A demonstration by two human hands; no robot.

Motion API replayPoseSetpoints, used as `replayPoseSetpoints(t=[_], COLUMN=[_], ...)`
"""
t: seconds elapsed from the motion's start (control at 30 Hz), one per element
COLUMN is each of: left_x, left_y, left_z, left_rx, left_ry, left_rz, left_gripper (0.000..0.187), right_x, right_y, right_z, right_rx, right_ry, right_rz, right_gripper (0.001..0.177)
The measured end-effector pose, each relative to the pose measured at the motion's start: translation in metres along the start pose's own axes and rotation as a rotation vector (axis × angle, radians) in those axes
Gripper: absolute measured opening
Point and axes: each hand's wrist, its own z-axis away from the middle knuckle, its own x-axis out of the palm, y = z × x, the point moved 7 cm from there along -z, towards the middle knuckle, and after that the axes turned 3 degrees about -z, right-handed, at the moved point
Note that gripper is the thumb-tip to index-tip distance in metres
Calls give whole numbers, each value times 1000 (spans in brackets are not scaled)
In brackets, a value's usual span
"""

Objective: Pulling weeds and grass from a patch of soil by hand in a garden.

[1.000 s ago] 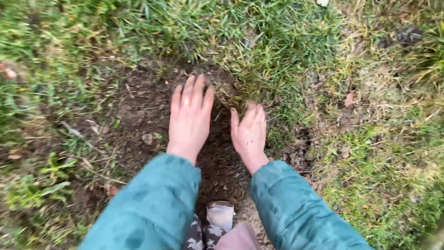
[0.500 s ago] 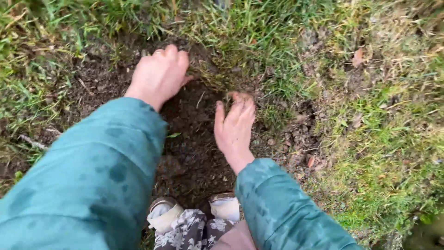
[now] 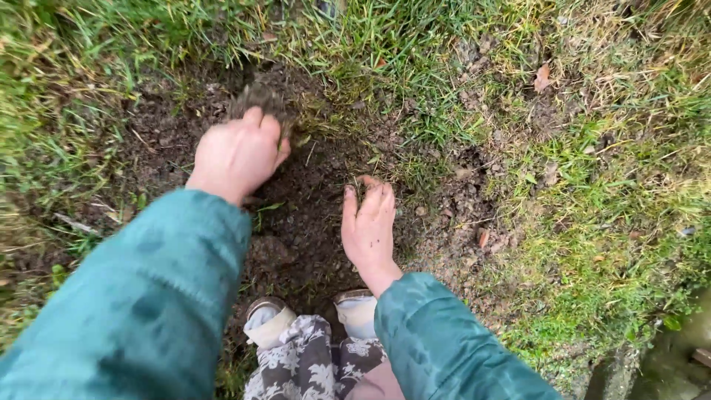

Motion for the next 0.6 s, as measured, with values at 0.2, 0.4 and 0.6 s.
replayPoseSetpoints(t=[0.2, 0.4, 0.6], left_x=[-58, -140, -218], left_y=[-39, -73, -74], left_z=[80, 111, 91], left_rx=[-411, -870, -1254], left_ry=[-73, -31, 20], left_rz=[296, 851, 1230], left_gripper=[26, 38, 38], right_x=[-18, 4, -53], right_y=[-46, -145, -226], right_z=[-9, -7, -10], right_rx=[366, 660, 676], right_ry=[-137, -415, -793], right_rz=[-248, -1052, -983], right_gripper=[38, 80, 87])
